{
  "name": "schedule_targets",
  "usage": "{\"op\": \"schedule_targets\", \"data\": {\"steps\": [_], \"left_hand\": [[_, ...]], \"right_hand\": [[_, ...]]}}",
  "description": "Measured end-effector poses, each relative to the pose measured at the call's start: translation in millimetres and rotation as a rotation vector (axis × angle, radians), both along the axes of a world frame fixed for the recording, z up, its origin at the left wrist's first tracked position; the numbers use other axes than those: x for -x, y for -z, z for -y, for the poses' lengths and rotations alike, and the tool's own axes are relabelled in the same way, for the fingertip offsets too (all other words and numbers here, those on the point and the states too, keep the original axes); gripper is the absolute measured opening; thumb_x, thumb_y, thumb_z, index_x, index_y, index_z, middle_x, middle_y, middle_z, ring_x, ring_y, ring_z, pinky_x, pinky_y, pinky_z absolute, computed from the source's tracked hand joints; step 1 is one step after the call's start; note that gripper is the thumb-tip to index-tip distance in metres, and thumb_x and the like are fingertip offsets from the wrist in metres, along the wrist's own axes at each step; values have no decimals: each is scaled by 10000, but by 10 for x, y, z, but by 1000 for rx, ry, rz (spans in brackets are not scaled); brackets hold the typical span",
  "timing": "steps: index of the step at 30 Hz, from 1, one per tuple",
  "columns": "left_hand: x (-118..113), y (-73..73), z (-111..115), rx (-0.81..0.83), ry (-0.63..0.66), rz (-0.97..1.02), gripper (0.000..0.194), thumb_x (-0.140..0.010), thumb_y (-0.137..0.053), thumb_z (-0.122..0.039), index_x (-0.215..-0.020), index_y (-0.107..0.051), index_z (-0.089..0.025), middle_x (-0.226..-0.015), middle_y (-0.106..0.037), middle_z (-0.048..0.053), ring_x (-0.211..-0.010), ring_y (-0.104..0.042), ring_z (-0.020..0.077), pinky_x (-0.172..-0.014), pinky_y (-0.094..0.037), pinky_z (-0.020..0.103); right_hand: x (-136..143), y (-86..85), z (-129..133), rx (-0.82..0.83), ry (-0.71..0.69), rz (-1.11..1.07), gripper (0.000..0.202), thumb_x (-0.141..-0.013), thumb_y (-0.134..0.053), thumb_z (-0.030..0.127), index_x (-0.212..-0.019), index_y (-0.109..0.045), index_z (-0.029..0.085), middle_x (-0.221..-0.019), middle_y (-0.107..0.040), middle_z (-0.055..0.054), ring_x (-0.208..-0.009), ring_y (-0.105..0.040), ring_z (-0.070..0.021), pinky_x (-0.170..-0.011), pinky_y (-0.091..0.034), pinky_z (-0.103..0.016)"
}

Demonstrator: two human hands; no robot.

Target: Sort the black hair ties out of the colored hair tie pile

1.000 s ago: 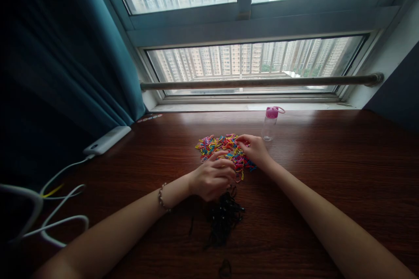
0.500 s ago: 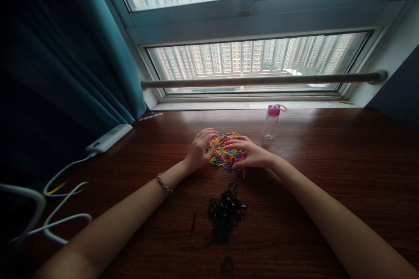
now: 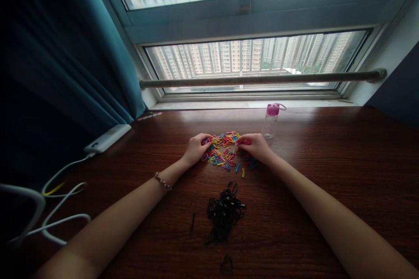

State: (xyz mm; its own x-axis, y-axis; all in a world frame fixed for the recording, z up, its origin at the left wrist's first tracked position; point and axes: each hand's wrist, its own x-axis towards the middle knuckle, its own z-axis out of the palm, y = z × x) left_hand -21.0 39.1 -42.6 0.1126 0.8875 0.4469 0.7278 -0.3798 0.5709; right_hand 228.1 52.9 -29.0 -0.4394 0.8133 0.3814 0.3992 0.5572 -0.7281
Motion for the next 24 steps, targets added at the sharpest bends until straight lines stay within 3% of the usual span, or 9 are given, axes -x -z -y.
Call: {"op": "schedule_targets", "data": {"steps": [5,10,17,24], "left_hand": [[18,11,-22,-9,-56,192,179,-762,-557,-290,-860,-643,-166,-820,-672,40,-722,-610,151,-665,-461,237],[9,-11,-8,-15,-55,279,252,-780,-531,-361,-892,-637,-162,-809,-672,36,-712,-612,147,-636,-460,222],[4,-31,10,-10,-84,307,329,-822,-449,-412,-885,-645,-156,-756,-673,41,-663,-604,146,-589,-442,217],[-8,-40,12,12,-92,368,351,-832,-423,-406,-882,-662,-155,-775,-682,42,-618,-594,133,-559,-435,212]], "right_hand": [[18,-80,13,200,113,-342,290,-661,-679,376,-846,-666,153,-738,-671,-54,-637,-602,-169,-562,-478,-274],[46,-147,37,341,128,-606,323,-656,-687,390,-878,-645,159,-812,-667,-54,-701,-612,-148,-617,-495,-250],[63,-138,39,394,126,-708,323,-665,-676,416,-880,-641,177,-816,-655,-32,-685,-611,-139,-598,-505,-244],[70,-174,72,423,92,-715,304,-675,-665,425,-855,-633,182,-815,-657,-43,-761,-631,-180,-688,-524,-314]]}}
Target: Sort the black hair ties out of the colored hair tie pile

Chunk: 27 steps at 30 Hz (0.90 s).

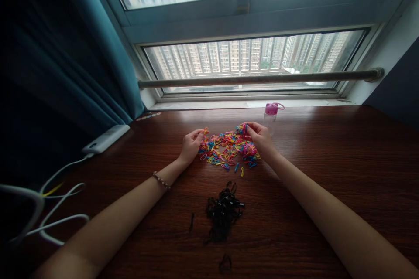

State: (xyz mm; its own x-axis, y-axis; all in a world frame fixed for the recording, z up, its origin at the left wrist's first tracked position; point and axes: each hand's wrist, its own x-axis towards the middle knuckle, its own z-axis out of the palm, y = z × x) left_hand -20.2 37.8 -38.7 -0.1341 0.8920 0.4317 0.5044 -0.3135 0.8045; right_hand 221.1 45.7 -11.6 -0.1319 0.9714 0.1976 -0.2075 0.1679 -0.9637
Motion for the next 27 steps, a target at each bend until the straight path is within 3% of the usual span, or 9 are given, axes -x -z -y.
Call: {"op": "schedule_targets", "data": {"steps": [7,14,19,21,24,27], "left_hand": [[8,41,-40,-40,-17,16,294,-826,-445,-353,-912,-662,-174,-959,-673,49,-914,-607,183,-822,-456,283],[28,74,-64,-46,-29,-3,257,-804,-474,-307,-918,-654,-164,-970,-668,63,-945,-598,189,-875,-441,312],[39,56,-61,-37,0,36,219,-766,-474,-194,-920,-627,-161,-955,-662,60,-935,-599,180,-881,-442,320],[62,69,-89,-45,-29,111,293,-721,-449,-103,-977,-583,-154,-972,-651,64,-946,-596,170,-893,-438,321],[95,102,-147,-37,-80,237,405,-658,-375,-18,-1019,-522,-129,-1012,-625,89,-994,-578,159,-928,-419,323],[92,119,-176,5,-55,273,429,-639,-342,-5,-1019,-509,-112,-1052,-603,113,-1031,-559,164,-938,-415,333]], "right_hand": [[13,3,11,-57,-64,-45,278,-716,-647,382,-874,-636,154,-836,-672,-79,-833,-636,-209,-833,-481,-389],[3,-5,28,-90,-45,35,305,-664,-689,345,-895,-638,152,-865,-676,-88,-837,-633,-212,-822,-484,-385],[1,8,29,-138,-83,262,289,-652,-684,320,-892,-651,162,-891,-674,-72,-846,-625,-209,-796,-499,-370],[5,50,19,-187,-82,398,248,-673,-658,309,-877,-659,168,-868,-675,-61,-820,-628,-209,-778,-507,-375],[12,148,-3,-384,-18,650,162,-708,-614,249,-846,-674,189,-892,-664,-56,-858,-612,-216,-821,-483,-384],[24,247,-17,-548,10,868,257,-724,-604,221,-972,-656,180,-1069,-607,-101,-1012,-540,-252,-913,-415,-415]]}}
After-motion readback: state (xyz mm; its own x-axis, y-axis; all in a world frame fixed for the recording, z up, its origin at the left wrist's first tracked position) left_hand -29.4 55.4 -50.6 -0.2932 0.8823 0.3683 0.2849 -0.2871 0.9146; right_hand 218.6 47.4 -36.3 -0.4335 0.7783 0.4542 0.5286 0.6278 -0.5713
